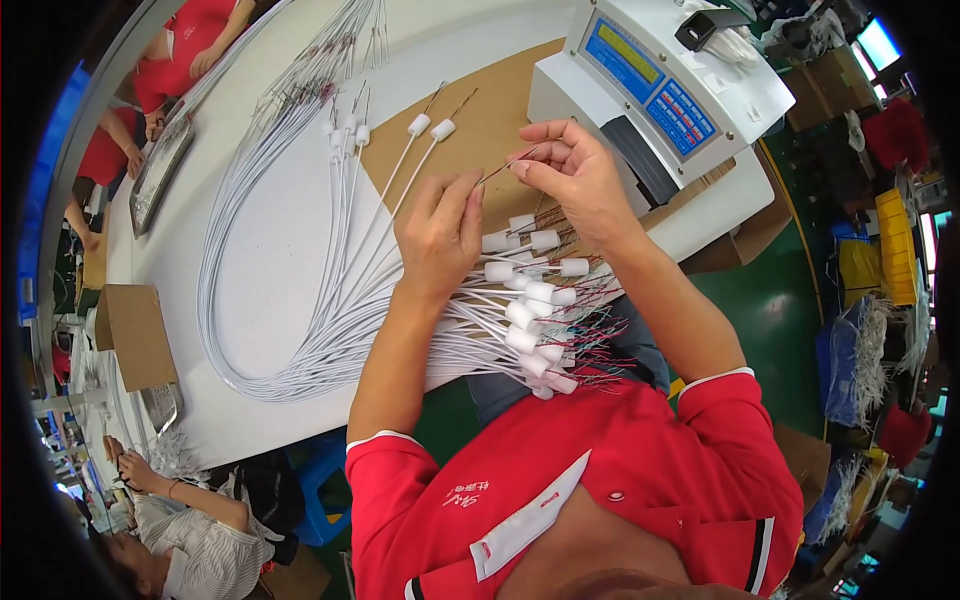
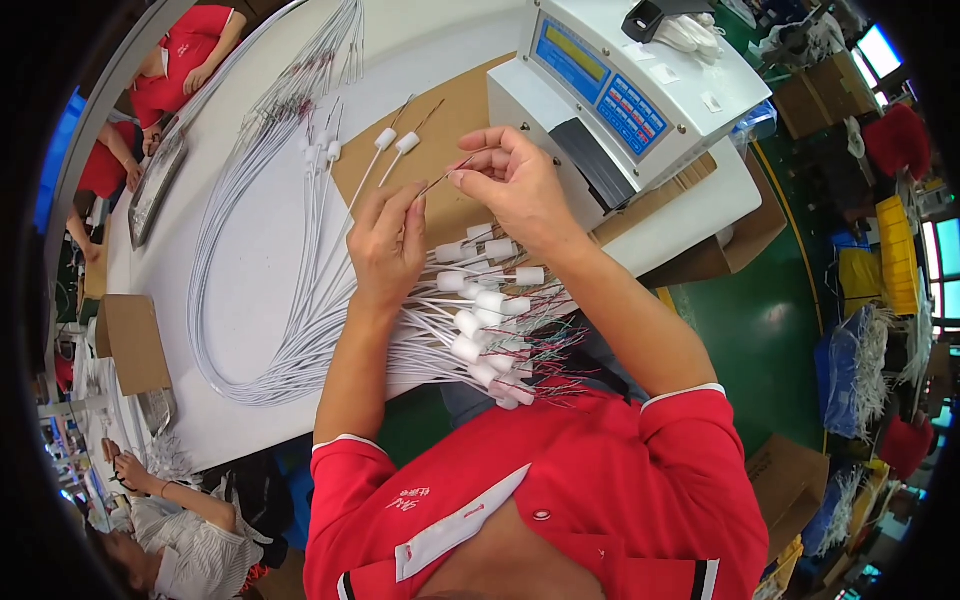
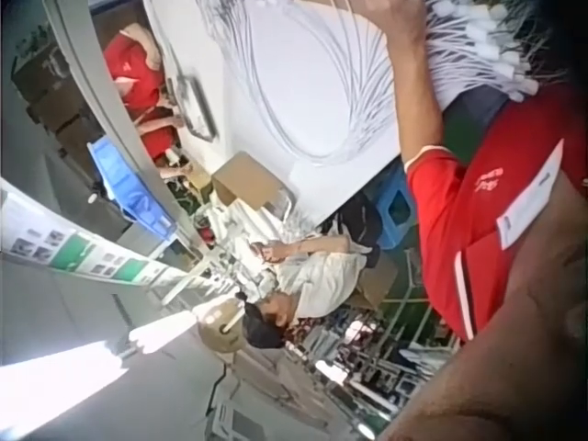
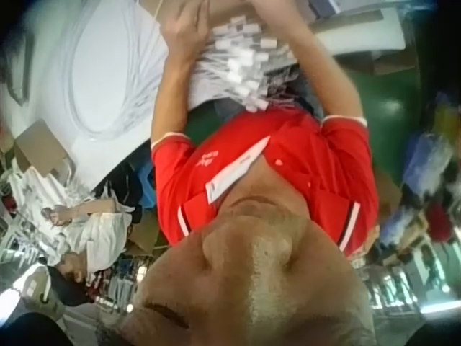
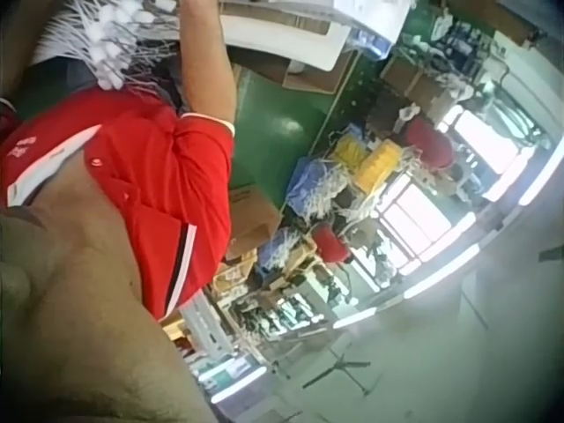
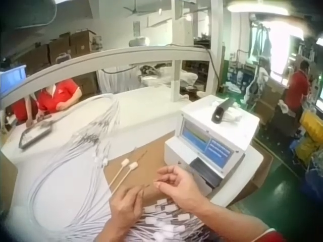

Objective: Assembling electronic wire harnesses by attaching connectors and organizing cables on a workbench.

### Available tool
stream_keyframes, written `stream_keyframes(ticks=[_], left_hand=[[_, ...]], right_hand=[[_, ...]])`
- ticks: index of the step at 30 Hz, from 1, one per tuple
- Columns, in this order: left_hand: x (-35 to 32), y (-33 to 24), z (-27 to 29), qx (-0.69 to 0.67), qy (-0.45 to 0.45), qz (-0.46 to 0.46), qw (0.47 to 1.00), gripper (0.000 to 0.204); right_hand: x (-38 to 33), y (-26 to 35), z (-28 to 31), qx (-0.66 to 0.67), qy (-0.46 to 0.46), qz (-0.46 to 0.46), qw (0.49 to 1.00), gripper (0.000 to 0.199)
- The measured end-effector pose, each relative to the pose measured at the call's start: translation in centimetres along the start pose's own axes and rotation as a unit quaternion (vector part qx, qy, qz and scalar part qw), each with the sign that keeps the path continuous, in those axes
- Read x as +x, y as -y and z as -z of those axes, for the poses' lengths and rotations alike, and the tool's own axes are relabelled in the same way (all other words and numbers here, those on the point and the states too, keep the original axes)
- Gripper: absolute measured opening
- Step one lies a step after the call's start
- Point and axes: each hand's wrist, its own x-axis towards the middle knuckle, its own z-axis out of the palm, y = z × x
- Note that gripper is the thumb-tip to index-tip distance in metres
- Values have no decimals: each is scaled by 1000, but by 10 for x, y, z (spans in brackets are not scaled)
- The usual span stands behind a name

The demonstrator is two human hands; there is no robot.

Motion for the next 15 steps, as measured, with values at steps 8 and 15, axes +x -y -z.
stream_keyframes(ticks=[8,15], left_hand=[[3,-3,3,57,-13,-52,997,26],[3,-2,3,101,-31,-90,990,29]], right_hand=[[1,-2,-7,8,5,-13,1000,43],[2,-3,-5,45,0,-23,999,43]])
